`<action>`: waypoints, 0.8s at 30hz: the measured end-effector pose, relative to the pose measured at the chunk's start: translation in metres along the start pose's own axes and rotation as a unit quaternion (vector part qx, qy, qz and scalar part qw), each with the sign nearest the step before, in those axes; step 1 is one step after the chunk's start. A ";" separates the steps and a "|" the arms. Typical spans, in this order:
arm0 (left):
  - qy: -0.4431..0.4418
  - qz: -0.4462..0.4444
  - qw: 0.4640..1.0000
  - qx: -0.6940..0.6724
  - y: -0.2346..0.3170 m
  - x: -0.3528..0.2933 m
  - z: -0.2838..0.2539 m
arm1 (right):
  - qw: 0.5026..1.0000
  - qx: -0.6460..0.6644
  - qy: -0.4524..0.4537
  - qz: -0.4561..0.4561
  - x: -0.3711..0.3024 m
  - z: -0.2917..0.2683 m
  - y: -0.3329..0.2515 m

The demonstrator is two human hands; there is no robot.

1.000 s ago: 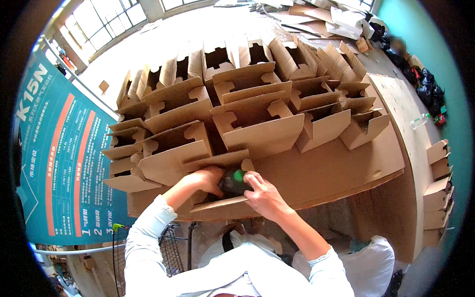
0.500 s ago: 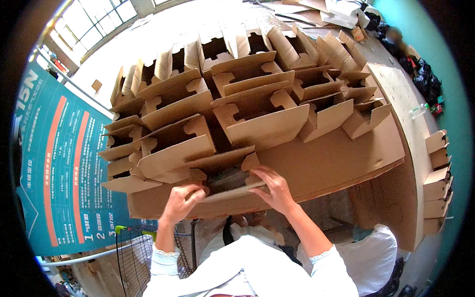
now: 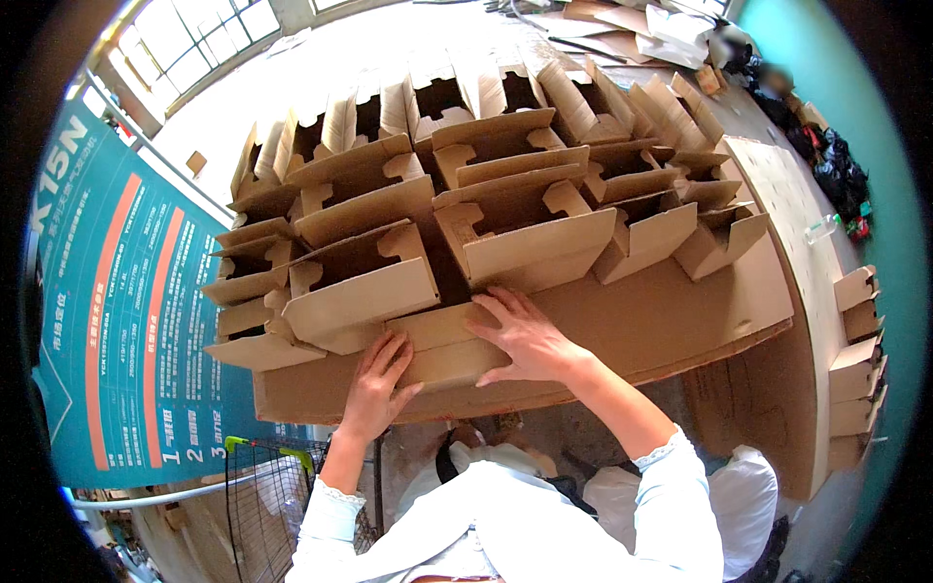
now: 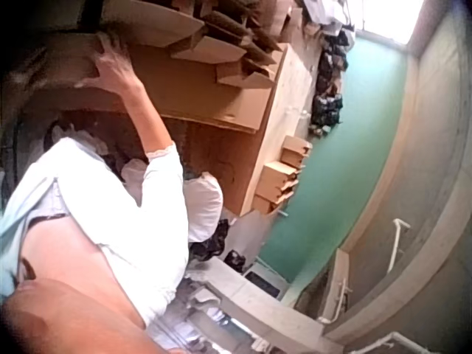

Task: The person places green plastic bottles into cardboard boxes and closes the box flaps.

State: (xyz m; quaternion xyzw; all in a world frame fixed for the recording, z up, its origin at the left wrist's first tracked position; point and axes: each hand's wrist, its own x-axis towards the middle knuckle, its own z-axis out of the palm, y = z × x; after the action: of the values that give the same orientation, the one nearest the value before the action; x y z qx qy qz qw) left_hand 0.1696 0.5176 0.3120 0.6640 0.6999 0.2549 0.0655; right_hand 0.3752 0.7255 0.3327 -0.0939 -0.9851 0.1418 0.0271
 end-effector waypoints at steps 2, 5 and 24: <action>0.002 -0.034 0.999 0.007 0.004 0.001 -0.002 | 0.998 -0.062 -0.019 0.004 0.003 0.007 0.001; -0.043 -0.114 0.989 -0.079 0.003 -0.009 0.005 | 0.992 -0.033 -0.110 0.047 0.014 -0.002 -0.001; -0.100 0.147 0.983 -0.049 0.170 0.137 0.184 | 0.952 -0.157 -0.109 0.241 -0.196 -0.080 0.145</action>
State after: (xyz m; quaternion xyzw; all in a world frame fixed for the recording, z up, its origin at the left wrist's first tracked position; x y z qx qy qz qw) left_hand 0.3856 0.6974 0.2631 0.7778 0.5710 0.2284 0.1294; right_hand 0.5992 0.8459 0.3628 -0.3153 -0.9399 -0.0027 -0.1309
